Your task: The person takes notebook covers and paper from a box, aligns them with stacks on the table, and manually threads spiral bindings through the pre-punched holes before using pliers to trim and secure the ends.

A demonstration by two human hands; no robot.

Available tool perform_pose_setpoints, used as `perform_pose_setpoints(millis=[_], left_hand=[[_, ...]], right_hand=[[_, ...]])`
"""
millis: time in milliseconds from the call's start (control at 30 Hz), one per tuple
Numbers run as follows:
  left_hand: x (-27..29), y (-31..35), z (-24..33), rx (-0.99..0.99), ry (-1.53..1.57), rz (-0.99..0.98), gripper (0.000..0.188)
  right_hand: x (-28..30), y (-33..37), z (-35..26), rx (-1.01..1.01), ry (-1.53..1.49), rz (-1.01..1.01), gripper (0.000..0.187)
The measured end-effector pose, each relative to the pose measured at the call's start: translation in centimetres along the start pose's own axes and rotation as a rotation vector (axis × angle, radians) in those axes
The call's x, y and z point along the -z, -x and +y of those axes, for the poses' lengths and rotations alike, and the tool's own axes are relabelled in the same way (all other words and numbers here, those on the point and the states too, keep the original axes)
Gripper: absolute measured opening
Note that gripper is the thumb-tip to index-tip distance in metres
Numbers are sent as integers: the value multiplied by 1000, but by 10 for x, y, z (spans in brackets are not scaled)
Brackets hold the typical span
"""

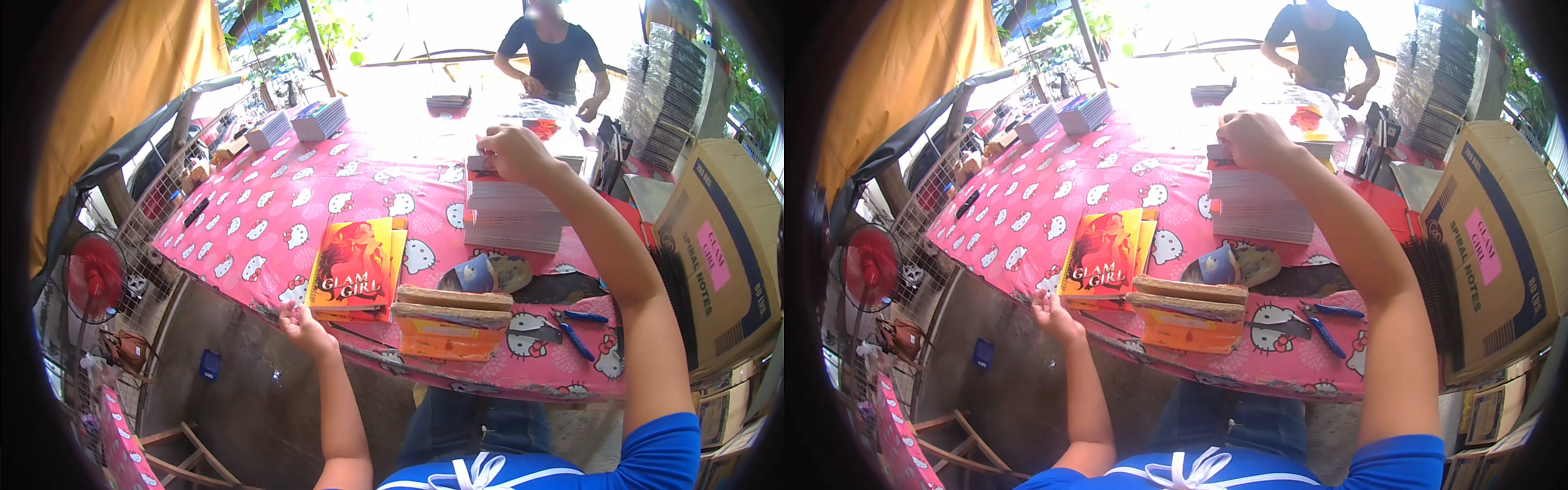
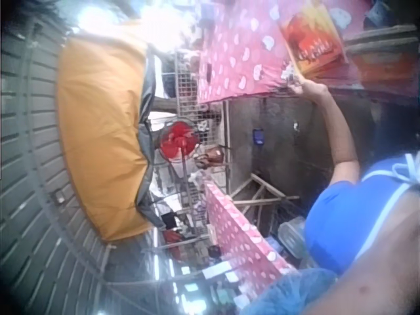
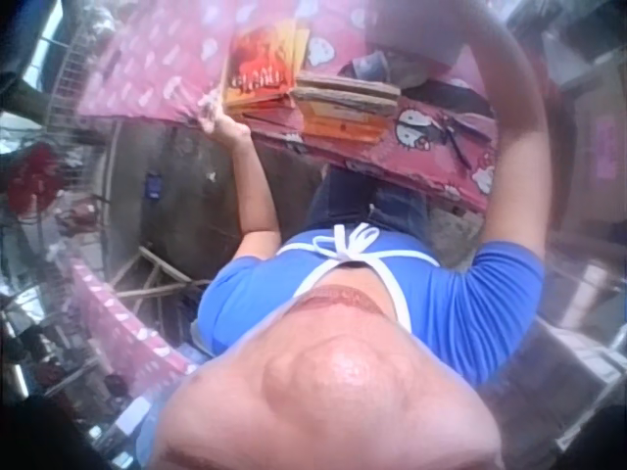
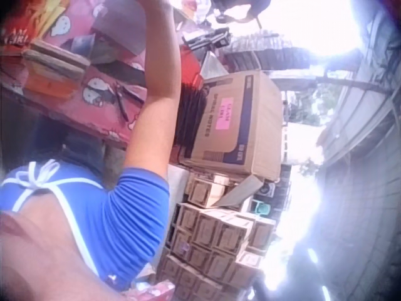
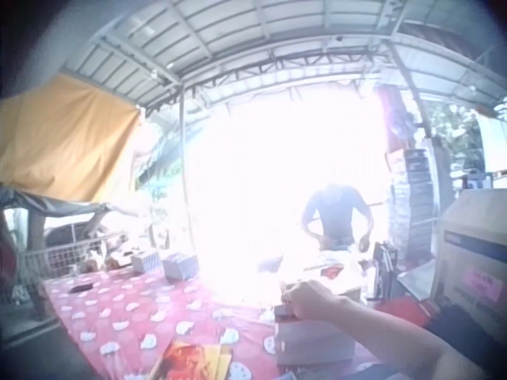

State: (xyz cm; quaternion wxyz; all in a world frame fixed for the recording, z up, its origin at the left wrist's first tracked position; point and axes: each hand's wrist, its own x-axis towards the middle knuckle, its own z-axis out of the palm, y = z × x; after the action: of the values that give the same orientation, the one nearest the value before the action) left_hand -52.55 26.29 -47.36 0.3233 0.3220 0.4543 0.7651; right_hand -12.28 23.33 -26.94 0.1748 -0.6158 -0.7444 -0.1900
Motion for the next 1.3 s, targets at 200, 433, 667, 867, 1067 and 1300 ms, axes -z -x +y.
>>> perform_pose_setpoints(millis=[200, 433, 667, 867, 1067, 1300], left_hand=[[-39, 46, 85, 19, 395, -321, 16], [-97, 87, 123, 574, 643, -861, 16], [-133, 106, 96, 884, 634, -964, 22], [-133, 107, 89, 1029, 690, -932, 57], [-128, 99, 101, 1194, 919, -1080, 66], [-126, 105, 112, 534, 557, -885, 28]], right_hand=[[8, -6, 8, -57, -96, -47, 22], [17, -17, 15, -139, -172, -143, 26], [19, -18, 10, -153, -133, -124, 22], [-3, -10, -8, -86, 162, -1, 26], [49, 29, -57, 119, -50, 283, 26], [39, 129, -124, 201, -341, 284, 45]])
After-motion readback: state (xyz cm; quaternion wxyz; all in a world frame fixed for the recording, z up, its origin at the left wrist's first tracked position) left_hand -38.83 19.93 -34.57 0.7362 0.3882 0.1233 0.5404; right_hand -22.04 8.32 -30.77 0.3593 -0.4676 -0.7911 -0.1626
